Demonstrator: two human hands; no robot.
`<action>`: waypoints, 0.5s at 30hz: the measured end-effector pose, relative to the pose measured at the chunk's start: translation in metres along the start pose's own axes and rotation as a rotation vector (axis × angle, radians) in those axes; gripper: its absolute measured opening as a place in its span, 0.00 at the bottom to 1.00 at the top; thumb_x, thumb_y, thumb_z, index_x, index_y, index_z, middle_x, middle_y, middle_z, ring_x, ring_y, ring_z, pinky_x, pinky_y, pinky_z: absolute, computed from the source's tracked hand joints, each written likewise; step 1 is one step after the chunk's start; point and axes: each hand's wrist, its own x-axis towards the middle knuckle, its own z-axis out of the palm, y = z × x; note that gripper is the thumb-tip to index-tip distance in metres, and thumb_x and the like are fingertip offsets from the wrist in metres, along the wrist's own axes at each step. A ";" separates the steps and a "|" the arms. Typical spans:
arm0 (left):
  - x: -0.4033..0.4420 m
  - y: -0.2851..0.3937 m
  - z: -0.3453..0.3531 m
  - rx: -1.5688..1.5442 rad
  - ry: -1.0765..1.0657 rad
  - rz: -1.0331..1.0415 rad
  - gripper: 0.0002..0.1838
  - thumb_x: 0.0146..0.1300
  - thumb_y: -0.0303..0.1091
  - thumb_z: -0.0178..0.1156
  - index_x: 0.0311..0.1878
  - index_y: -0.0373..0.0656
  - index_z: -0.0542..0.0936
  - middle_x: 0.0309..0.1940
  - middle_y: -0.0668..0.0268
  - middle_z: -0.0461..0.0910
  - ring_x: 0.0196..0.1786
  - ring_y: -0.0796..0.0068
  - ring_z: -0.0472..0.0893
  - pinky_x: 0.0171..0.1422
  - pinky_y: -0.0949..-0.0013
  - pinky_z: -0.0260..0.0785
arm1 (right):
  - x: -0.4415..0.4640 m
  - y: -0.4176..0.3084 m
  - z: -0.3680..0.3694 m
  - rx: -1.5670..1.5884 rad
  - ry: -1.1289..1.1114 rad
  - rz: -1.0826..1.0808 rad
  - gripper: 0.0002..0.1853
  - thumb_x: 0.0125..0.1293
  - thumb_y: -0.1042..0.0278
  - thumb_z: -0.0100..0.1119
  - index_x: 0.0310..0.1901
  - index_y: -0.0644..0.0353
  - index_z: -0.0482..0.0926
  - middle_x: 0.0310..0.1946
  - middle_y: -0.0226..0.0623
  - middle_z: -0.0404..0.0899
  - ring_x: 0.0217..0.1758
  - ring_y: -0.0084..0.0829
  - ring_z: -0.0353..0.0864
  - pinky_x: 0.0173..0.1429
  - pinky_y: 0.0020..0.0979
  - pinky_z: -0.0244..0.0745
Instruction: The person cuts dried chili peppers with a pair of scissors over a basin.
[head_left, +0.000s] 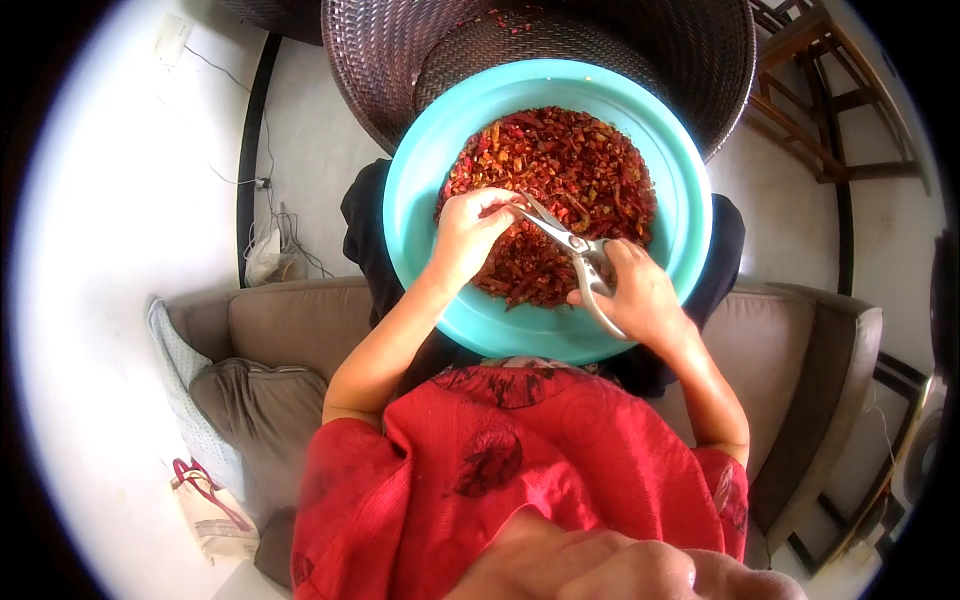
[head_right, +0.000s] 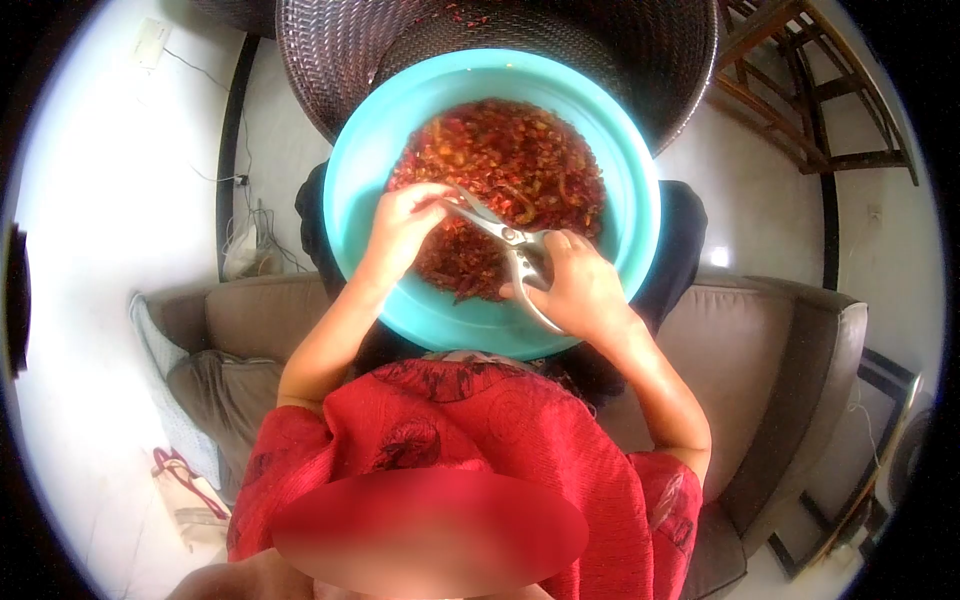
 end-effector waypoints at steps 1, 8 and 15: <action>0.000 0.001 0.001 0.003 0.007 -0.005 0.09 0.66 0.23 0.62 0.48 0.32 0.84 0.30 0.68 0.83 0.32 0.85 0.77 0.37 0.77 0.69 | 0.001 -0.002 -0.002 0.002 0.001 0.003 0.28 0.54 0.45 0.74 0.40 0.65 0.78 0.36 0.50 0.81 0.43 0.49 0.83 0.46 0.45 0.76; -0.002 0.009 0.003 0.061 -0.029 0.001 0.09 0.65 0.24 0.64 0.46 0.32 0.85 0.30 0.68 0.84 0.32 0.86 0.77 0.38 0.77 0.69 | 0.007 -0.002 0.001 0.047 -0.107 0.114 0.27 0.54 0.46 0.73 0.40 0.65 0.78 0.36 0.49 0.81 0.42 0.49 0.82 0.46 0.45 0.76; -0.001 0.008 -0.002 0.069 -0.044 -0.028 0.10 0.66 0.28 0.64 0.47 0.32 0.85 0.31 0.69 0.84 0.34 0.86 0.77 0.41 0.77 0.69 | 0.006 0.008 0.013 0.016 0.016 0.004 0.22 0.57 0.51 0.71 0.37 0.64 0.79 0.30 0.48 0.80 0.37 0.50 0.82 0.44 0.45 0.76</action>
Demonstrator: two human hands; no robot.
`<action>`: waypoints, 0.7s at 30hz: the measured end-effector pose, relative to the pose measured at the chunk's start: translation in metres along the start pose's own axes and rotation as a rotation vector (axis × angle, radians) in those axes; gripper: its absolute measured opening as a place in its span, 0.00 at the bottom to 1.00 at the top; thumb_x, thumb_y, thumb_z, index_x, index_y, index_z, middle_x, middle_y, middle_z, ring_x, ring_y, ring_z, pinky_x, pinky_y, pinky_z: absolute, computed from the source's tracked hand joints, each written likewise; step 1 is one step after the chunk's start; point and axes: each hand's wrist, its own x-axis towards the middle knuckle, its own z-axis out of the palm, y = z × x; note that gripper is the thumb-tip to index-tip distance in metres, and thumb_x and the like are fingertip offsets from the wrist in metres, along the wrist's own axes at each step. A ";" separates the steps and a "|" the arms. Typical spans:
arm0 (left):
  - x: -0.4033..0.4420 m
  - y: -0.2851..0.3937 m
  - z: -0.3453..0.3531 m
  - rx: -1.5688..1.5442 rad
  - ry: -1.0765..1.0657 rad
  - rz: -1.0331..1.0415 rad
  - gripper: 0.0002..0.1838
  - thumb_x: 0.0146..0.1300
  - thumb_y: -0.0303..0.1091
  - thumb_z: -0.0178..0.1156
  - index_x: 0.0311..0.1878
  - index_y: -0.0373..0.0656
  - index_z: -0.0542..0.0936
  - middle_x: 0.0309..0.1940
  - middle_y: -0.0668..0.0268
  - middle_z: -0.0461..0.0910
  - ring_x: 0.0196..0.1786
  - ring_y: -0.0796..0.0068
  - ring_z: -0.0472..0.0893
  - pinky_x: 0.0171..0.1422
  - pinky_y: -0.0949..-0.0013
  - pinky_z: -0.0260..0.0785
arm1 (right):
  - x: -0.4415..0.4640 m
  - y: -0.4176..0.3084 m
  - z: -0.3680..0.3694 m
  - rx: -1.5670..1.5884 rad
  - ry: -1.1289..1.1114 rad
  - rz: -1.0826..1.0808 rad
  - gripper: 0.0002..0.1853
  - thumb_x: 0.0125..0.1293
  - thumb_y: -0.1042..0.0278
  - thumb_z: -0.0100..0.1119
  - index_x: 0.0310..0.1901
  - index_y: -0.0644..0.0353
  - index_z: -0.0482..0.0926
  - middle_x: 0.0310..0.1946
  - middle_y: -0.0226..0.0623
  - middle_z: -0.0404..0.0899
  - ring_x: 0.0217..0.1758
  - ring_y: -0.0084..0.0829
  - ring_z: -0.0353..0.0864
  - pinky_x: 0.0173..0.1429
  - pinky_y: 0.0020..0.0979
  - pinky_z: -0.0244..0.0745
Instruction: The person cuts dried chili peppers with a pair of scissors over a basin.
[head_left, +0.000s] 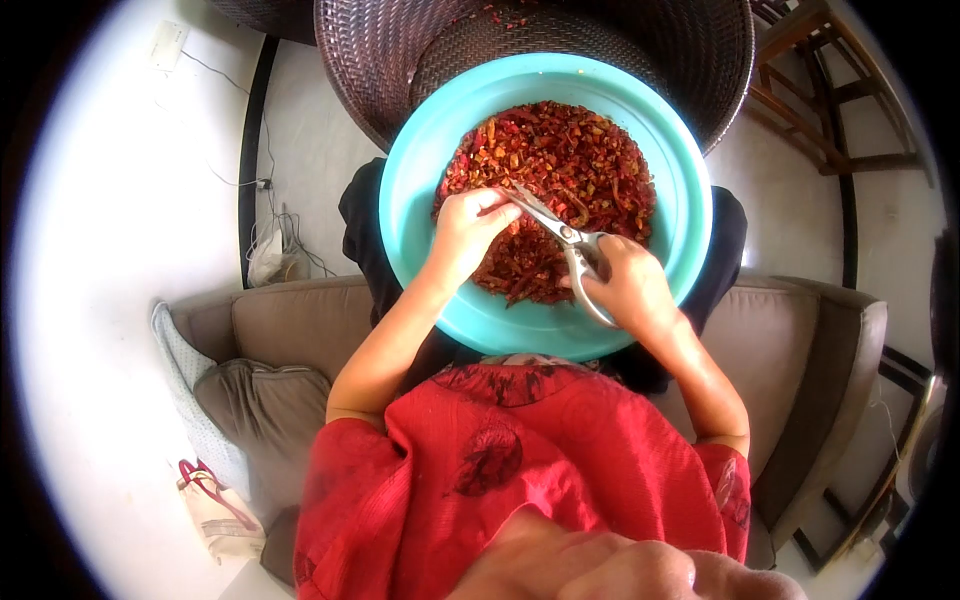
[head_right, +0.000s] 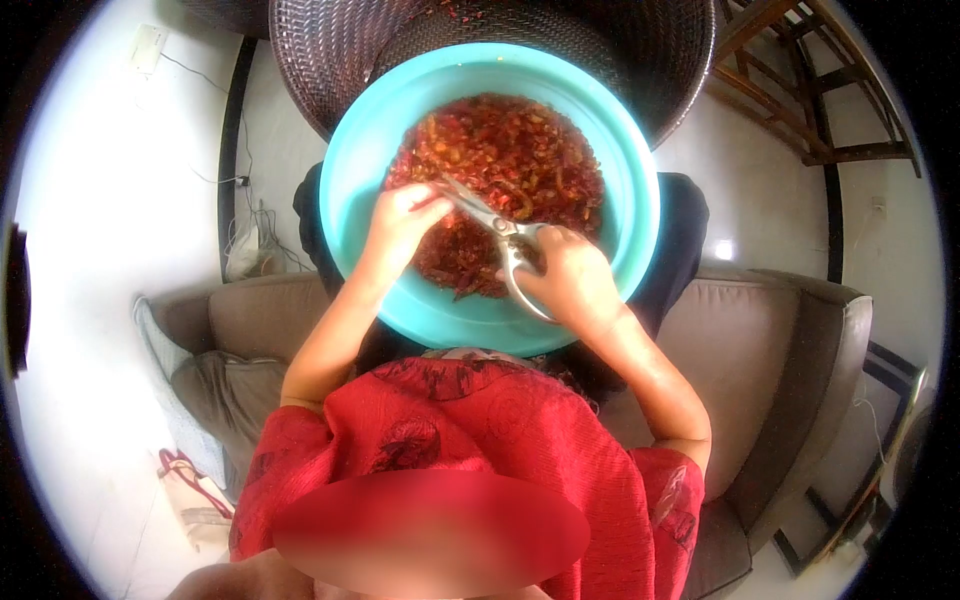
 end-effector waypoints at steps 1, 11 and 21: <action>0.000 -0.001 0.000 -0.079 -0.033 -0.058 0.12 0.67 0.28 0.64 0.50 0.32 0.84 0.34 0.69 0.84 0.37 0.86 0.77 0.43 0.77 0.70 | 0.000 0.001 0.000 0.000 0.001 0.001 0.22 0.57 0.51 0.71 0.37 0.64 0.79 0.30 0.48 0.80 0.37 0.50 0.82 0.44 0.45 0.76; -0.001 -0.009 0.000 -0.352 -0.049 -0.182 0.16 0.68 0.27 0.61 0.57 0.32 0.79 0.50 0.63 0.82 0.53 0.76 0.79 0.61 0.70 0.71 | 0.002 0.001 0.000 0.011 0.015 0.025 0.21 0.57 0.51 0.70 0.34 0.64 0.79 0.29 0.48 0.79 0.35 0.49 0.81 0.42 0.46 0.74; -0.005 0.000 0.005 0.094 0.011 -0.015 0.11 0.67 0.25 0.62 0.51 0.33 0.82 0.42 0.66 0.84 0.44 0.79 0.81 0.52 0.74 0.73 | -0.003 0.001 0.004 -0.023 0.064 -0.019 0.29 0.55 0.45 0.73 0.42 0.65 0.77 0.39 0.51 0.80 0.46 0.51 0.81 0.50 0.46 0.75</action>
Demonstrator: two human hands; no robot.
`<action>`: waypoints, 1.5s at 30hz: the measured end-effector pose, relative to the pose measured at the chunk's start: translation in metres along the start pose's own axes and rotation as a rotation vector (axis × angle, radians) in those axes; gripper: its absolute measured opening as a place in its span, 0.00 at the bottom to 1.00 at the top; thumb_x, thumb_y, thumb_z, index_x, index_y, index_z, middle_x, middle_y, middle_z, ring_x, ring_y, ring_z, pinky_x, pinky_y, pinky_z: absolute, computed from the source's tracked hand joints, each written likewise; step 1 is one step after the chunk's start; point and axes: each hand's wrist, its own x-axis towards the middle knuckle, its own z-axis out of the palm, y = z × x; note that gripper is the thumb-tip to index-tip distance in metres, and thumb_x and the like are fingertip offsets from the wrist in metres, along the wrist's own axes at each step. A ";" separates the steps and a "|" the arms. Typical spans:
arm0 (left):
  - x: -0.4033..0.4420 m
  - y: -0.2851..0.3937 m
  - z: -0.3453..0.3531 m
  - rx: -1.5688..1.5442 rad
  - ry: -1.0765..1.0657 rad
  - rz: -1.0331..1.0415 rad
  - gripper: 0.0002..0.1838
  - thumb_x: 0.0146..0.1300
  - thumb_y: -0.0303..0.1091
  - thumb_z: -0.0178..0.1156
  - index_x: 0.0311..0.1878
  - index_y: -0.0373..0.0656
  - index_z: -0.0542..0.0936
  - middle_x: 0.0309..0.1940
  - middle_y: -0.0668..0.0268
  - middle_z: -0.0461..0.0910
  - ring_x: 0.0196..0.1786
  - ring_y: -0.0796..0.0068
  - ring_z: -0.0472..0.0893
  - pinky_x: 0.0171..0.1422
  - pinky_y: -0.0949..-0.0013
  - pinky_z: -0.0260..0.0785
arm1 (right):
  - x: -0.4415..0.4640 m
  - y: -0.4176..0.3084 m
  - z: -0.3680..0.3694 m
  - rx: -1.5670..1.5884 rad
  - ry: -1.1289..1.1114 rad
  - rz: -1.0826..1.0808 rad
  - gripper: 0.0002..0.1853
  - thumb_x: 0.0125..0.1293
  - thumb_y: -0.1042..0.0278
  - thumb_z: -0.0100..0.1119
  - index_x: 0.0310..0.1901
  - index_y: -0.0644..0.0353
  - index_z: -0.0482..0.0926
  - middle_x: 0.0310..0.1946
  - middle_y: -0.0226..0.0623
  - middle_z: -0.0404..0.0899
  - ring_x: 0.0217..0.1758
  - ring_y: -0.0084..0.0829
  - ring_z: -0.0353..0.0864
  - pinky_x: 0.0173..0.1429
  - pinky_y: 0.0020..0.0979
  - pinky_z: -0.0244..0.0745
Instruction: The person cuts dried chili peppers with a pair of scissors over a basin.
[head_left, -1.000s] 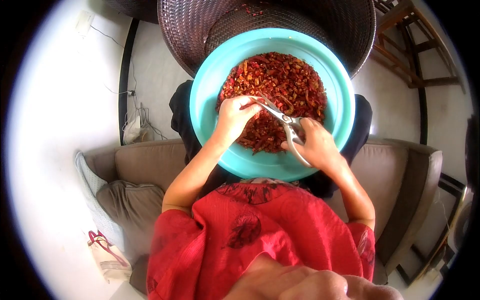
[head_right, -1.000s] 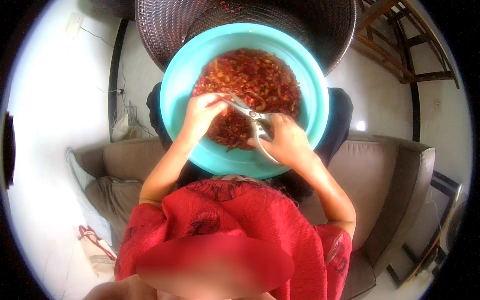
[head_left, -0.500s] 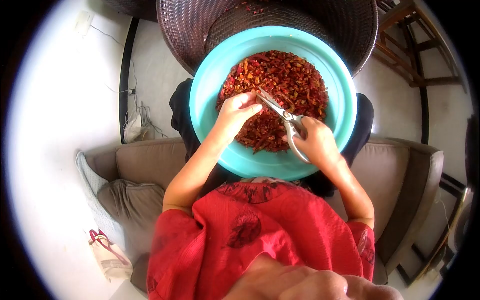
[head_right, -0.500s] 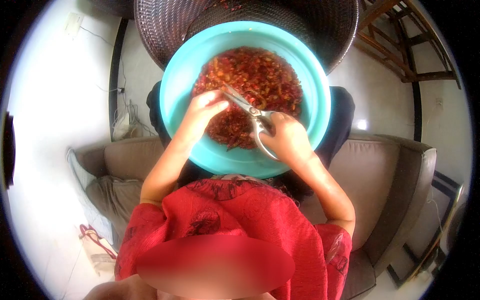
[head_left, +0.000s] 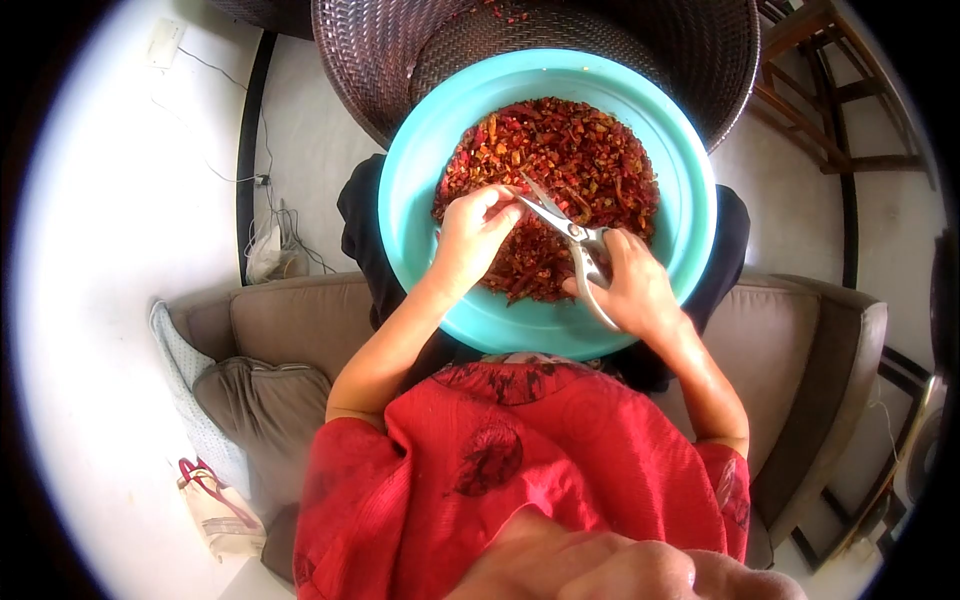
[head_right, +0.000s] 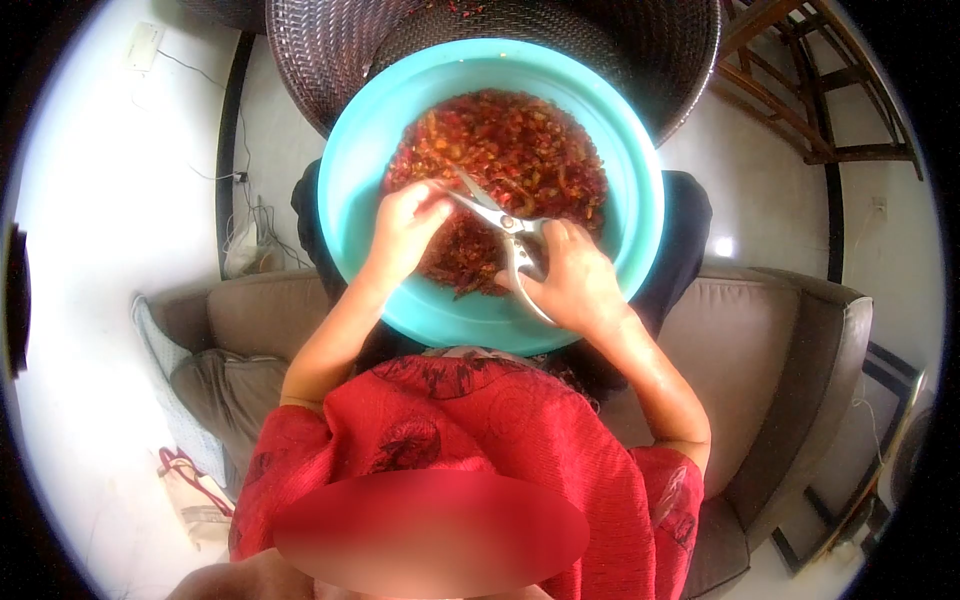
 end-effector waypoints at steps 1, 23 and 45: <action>0.000 0.000 0.000 0.008 0.031 -0.024 0.11 0.67 0.24 0.62 0.51 0.32 0.82 0.42 0.66 0.84 0.44 0.79 0.81 0.52 0.74 0.73 | 0.000 0.000 -0.001 0.000 0.000 0.000 0.29 0.55 0.45 0.73 0.42 0.65 0.77 0.39 0.51 0.80 0.46 0.51 0.81 0.50 0.46 0.75; 0.001 -0.004 0.001 -0.399 0.038 -0.062 0.07 0.69 0.25 0.62 0.46 0.33 0.82 0.37 0.68 0.83 0.41 0.83 0.79 0.48 0.77 0.72 | 0.009 -0.008 -0.008 -0.062 -0.069 0.035 0.34 0.52 0.44 0.75 0.48 0.67 0.75 0.46 0.52 0.77 0.54 0.51 0.76 0.56 0.46 0.74; 0.002 -0.007 0.001 -0.285 -0.004 -0.073 0.08 0.69 0.26 0.61 0.46 0.31 0.83 0.34 0.67 0.84 0.36 0.83 0.79 0.42 0.76 0.71 | 0.007 0.000 -0.002 0.140 -0.177 0.096 0.25 0.56 0.48 0.73 0.36 0.66 0.79 0.32 0.53 0.80 0.37 0.52 0.82 0.45 0.46 0.75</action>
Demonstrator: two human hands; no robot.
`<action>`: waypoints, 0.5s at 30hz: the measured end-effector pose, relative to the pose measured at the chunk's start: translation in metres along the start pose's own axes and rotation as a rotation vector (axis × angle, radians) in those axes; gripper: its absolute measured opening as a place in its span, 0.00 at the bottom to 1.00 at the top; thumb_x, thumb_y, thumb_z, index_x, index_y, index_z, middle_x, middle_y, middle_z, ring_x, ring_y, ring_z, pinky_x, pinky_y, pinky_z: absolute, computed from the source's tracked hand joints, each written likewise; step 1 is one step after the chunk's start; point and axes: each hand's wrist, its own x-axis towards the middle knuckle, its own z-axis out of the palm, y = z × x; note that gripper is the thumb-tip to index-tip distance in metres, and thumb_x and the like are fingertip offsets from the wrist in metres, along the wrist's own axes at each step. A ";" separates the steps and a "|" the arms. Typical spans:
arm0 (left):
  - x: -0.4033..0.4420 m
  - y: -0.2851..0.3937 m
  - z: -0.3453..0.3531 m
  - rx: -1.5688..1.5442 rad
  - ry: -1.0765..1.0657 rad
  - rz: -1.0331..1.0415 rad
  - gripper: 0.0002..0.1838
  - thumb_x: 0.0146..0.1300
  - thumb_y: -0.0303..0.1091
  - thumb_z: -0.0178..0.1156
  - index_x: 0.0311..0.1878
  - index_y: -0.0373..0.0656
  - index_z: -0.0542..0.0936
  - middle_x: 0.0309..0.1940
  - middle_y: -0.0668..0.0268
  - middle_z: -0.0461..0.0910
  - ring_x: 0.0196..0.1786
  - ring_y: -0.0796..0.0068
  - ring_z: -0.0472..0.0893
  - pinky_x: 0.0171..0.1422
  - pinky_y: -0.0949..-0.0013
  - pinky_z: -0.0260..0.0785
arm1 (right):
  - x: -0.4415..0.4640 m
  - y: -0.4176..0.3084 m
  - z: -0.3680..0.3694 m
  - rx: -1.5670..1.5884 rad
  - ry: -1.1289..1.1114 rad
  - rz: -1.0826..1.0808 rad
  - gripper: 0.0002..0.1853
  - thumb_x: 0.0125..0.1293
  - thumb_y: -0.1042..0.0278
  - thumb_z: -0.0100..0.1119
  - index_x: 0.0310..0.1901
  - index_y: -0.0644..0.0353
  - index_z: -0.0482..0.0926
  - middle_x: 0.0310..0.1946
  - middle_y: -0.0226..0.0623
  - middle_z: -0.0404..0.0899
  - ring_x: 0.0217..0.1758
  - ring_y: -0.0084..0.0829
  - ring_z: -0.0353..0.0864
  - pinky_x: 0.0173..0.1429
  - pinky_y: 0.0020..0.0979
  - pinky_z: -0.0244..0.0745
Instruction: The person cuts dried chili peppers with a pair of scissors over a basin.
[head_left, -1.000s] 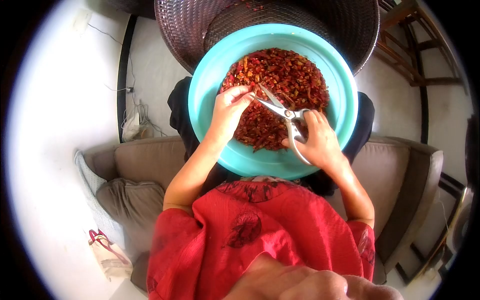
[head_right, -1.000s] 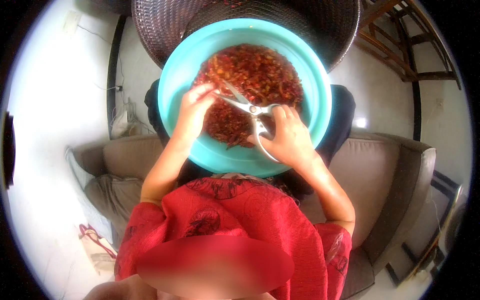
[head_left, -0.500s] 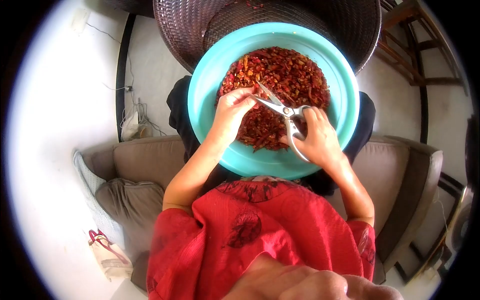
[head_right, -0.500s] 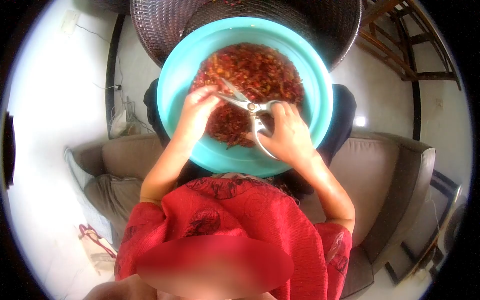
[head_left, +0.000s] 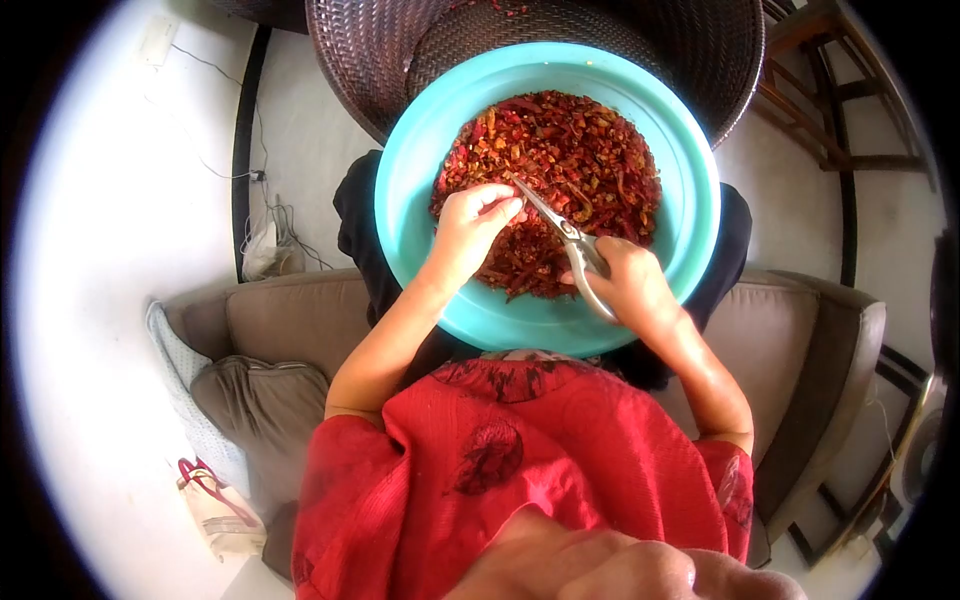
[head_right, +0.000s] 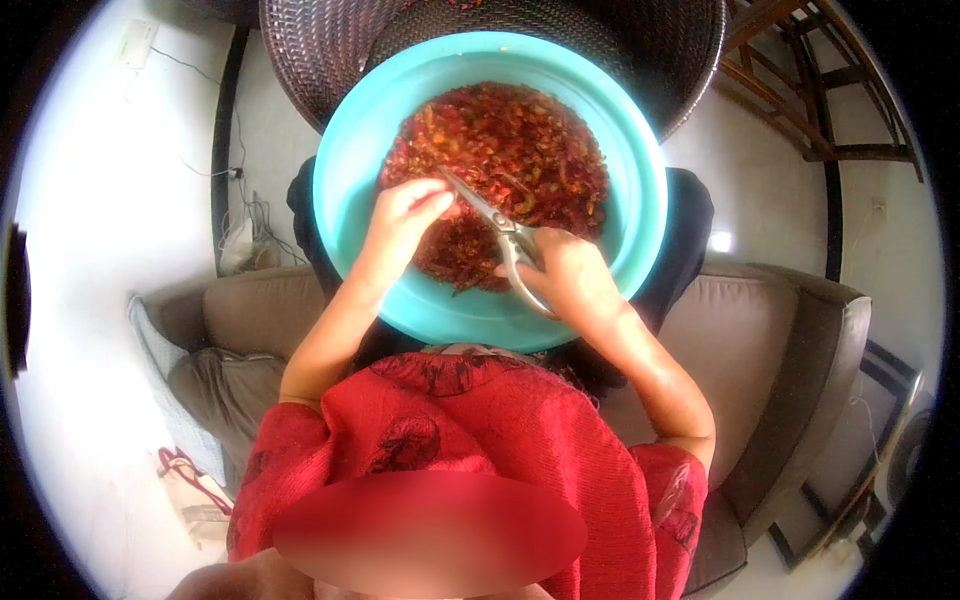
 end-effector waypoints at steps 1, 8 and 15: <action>0.001 -0.001 -0.002 0.003 0.002 0.001 0.08 0.69 0.26 0.61 0.46 0.31 0.83 0.34 0.67 0.84 0.36 0.83 0.79 0.42 0.76 0.71 | 0.000 -0.001 -0.001 0.014 -0.025 0.021 0.26 0.55 0.47 0.73 0.38 0.66 0.79 0.34 0.53 0.81 0.39 0.51 0.82 0.46 0.46 0.76; 0.003 -0.005 -0.003 -0.197 0.028 -0.099 0.09 0.69 0.24 0.61 0.49 0.31 0.83 0.39 0.66 0.85 0.41 0.81 0.81 0.49 0.77 0.73 | -0.004 0.003 0.002 -0.182 0.177 -0.134 0.32 0.52 0.44 0.75 0.45 0.66 0.77 0.44 0.51 0.80 0.48 0.51 0.81 0.52 0.47 0.76; 0.004 0.007 -0.004 -0.080 -0.026 -0.138 0.10 0.68 0.25 0.63 0.49 0.31 0.84 0.40 0.65 0.86 0.43 0.81 0.82 0.52 0.75 0.74 | 0.002 0.000 0.002 -0.078 0.062 -0.061 0.24 0.56 0.49 0.73 0.38 0.66 0.79 0.33 0.52 0.80 0.41 0.52 0.82 0.47 0.47 0.75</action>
